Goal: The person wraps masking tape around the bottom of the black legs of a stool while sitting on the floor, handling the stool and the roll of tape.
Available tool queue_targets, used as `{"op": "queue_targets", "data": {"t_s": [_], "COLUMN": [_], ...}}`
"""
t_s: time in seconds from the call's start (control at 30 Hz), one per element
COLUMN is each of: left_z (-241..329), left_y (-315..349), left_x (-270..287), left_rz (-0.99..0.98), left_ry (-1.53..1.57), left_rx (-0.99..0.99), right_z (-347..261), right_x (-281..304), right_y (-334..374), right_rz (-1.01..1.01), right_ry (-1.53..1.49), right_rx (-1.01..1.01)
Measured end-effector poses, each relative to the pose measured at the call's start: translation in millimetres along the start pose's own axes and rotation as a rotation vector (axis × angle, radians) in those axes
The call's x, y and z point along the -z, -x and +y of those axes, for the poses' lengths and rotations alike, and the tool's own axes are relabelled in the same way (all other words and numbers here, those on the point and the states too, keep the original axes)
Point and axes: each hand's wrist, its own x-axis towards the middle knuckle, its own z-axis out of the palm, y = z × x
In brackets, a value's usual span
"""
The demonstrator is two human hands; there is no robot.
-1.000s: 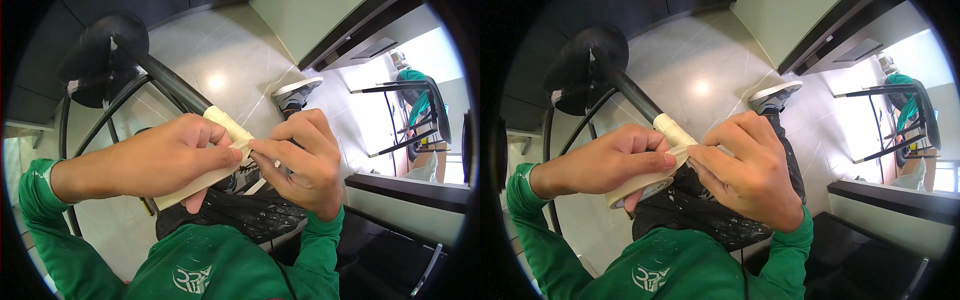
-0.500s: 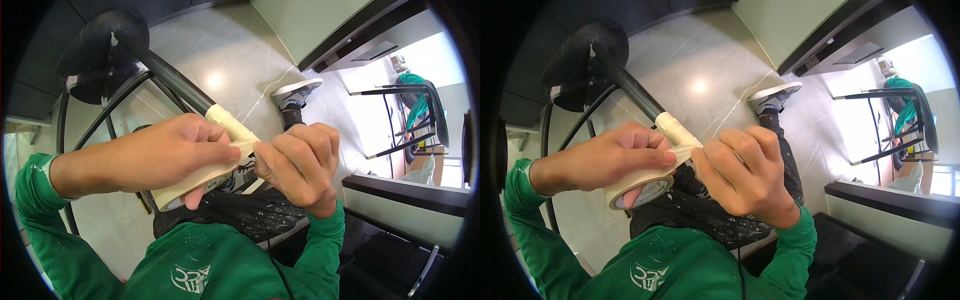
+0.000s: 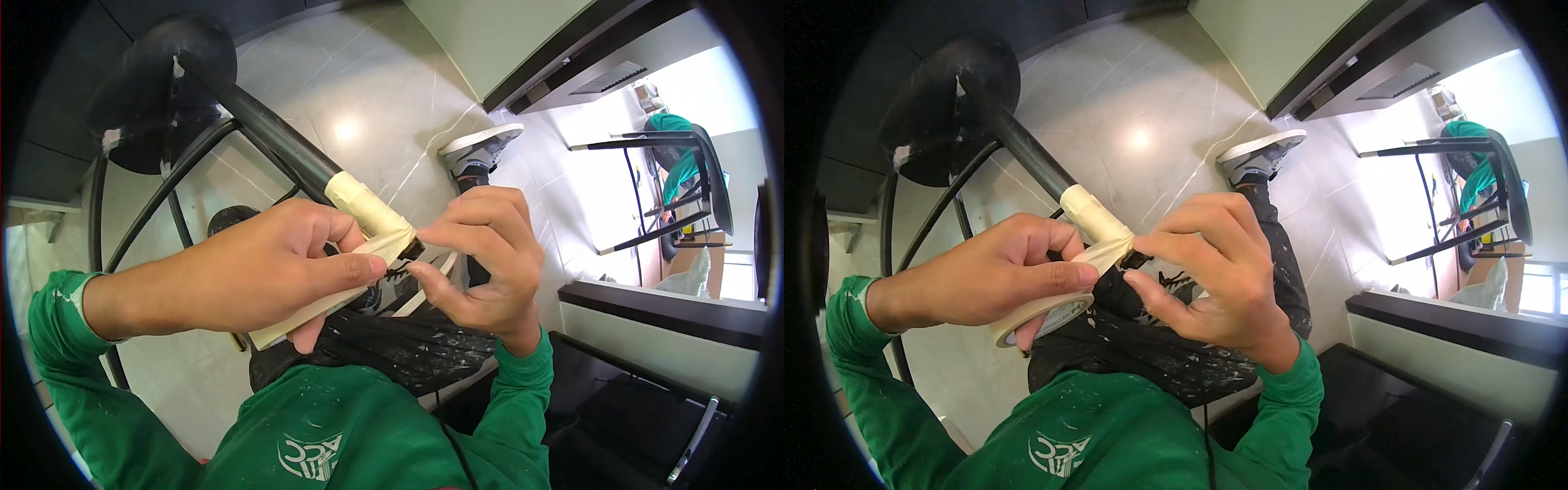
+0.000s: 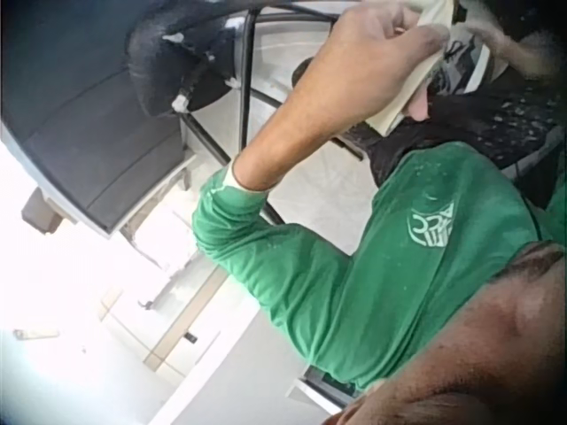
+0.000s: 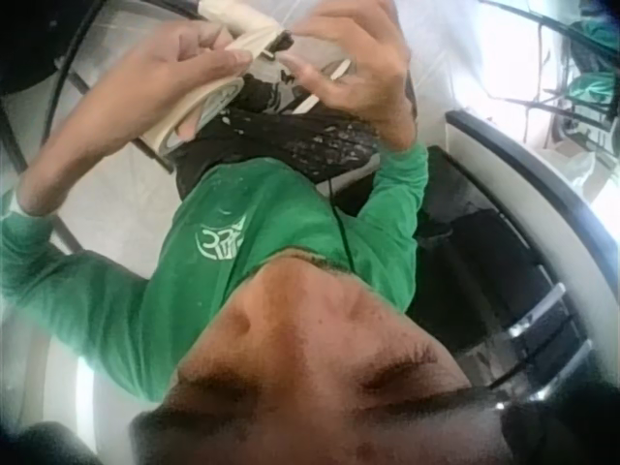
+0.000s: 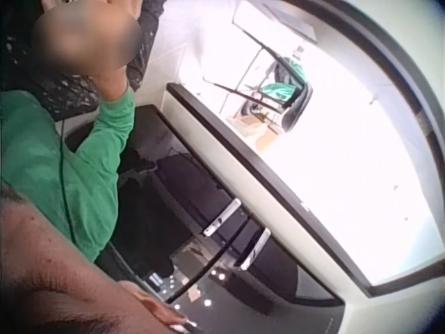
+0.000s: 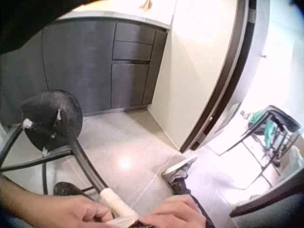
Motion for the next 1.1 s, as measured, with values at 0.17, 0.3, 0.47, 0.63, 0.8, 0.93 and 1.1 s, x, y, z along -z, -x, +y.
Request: {"op": "queue_targets", "data": {"t_s": [0.17,0.3,0.47,0.63,0.8,0.93,1.1], "left_z": [2,14,19,24,36,40,40], "left_y": [0,3,3,-2,2,-3,-3], "left_x": [1,4,11,14,15,22,21], "left_rz": [0.003,-0.004,-0.032,-0.070,-0.042,-0.061,-0.052], "left_ry": [-0.012,-0.047,-0.055,0.097,0.026,-0.003,0.050], "left_rx": [0.016,0.071,0.084,0.063,0.100,0.095,0.126], "right_z": [-3,-14,-23,-21,-20,-20,-6], "right_x": [-3,1,3,3,2,7,10], "right_y": [-4,-14,-23,-22,-19,-20,-17], "right_rz": [0.014,-0.022,-0.059,-0.058,-0.059,-0.118,-0.083], "right_ry": [0.059,0.133,0.183,0.279,0.358,0.507,0.327], "right_rx": [0.007,-0.016,-0.018,0.038,0.097,0.146,0.075]}}
